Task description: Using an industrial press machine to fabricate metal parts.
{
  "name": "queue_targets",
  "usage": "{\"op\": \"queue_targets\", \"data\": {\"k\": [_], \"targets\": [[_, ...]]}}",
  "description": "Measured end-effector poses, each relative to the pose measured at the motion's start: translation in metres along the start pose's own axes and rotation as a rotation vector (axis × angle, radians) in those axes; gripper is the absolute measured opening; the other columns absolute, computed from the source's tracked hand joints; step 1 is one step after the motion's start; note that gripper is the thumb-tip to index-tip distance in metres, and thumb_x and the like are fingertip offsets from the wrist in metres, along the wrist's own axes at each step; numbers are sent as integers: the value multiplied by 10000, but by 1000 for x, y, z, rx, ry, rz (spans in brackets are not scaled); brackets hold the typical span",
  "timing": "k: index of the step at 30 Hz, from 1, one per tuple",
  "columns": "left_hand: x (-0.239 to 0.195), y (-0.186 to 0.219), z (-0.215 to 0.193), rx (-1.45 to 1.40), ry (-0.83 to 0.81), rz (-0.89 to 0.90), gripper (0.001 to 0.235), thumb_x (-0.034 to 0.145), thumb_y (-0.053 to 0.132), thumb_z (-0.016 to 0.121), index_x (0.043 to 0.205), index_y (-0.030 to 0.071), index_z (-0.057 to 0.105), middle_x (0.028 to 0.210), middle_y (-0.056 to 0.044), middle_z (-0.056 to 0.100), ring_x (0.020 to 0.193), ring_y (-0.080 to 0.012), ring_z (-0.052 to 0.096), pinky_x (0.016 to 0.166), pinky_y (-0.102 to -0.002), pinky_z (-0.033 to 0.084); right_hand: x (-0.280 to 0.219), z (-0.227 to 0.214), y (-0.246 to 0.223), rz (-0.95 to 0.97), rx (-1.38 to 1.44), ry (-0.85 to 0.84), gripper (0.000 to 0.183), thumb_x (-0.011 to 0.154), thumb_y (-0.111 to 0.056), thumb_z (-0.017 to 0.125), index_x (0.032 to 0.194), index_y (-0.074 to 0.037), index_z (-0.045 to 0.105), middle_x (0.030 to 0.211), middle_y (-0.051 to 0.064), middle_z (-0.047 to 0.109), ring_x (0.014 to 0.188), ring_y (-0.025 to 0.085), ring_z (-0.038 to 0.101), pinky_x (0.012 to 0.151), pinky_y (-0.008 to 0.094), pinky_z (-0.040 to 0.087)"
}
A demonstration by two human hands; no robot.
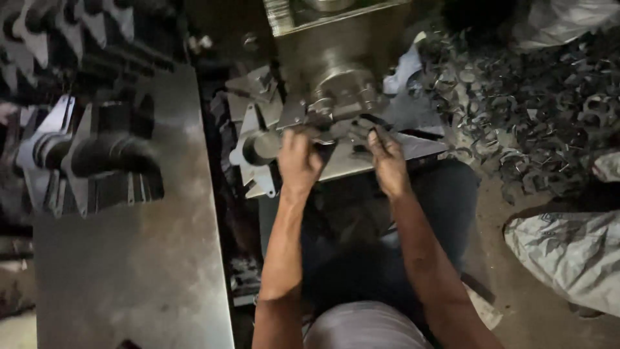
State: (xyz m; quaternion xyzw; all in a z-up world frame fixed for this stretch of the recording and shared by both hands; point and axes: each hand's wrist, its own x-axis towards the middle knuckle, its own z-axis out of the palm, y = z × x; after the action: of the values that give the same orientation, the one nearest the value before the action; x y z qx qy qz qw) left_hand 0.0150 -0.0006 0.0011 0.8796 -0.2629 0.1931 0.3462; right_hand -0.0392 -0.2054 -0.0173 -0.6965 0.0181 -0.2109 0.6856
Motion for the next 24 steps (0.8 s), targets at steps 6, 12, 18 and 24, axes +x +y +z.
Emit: {"op": "queue_targets", "data": {"k": [6, 12, 18, 24], "targets": [[-30, -39, 57, -1146, 297, -394, 167, 1004, 46, 725, 1164, 7, 700, 1039, -38, 705, 905, -168, 633, 827, -309, 513, -19, -5, -14, 404, 951, -328, 387, 890, -224, 632, 1238, -55, 614, 1094, 71, 750, 845, 188, 748, 514, 339, 597], [-44, -8, 58, -759, 92, -447, 247, 1038, 159, 645, 1216, -10, 667, 1056, -23, 732, 940, -83, 635, 831, -242, 508, -12, 6, -28, 126, 14, -452, 187, 1084, -110, 516, 1106, -16, 675, 1070, 113, 757, 899, 266, 772, 599, 358, 613], [-36, 5, 43, -773, -55, -498, 174, 1056, 140, 620, 1104, -7, 700, 899, -7, 686, 813, -66, 577, 701, -241, 486, 12, 9, -17, -262, -407, -353, 144, 986, -76, 610, 1118, -85, 667, 925, 135, 742, 871, 354, 750, 681, 416, 601], [-37, 17, 39, -747, 8, -460, 135, 1041, 77, 606, 1089, -14, 694, 933, -1, 676, 844, -74, 603, 744, -260, 510, 4, 13, 1, -135, -385, -378, 165, 971, -99, 643, 1130, -96, 686, 898, 139, 749, 798, 344, 752, 663, 416, 594]]}}
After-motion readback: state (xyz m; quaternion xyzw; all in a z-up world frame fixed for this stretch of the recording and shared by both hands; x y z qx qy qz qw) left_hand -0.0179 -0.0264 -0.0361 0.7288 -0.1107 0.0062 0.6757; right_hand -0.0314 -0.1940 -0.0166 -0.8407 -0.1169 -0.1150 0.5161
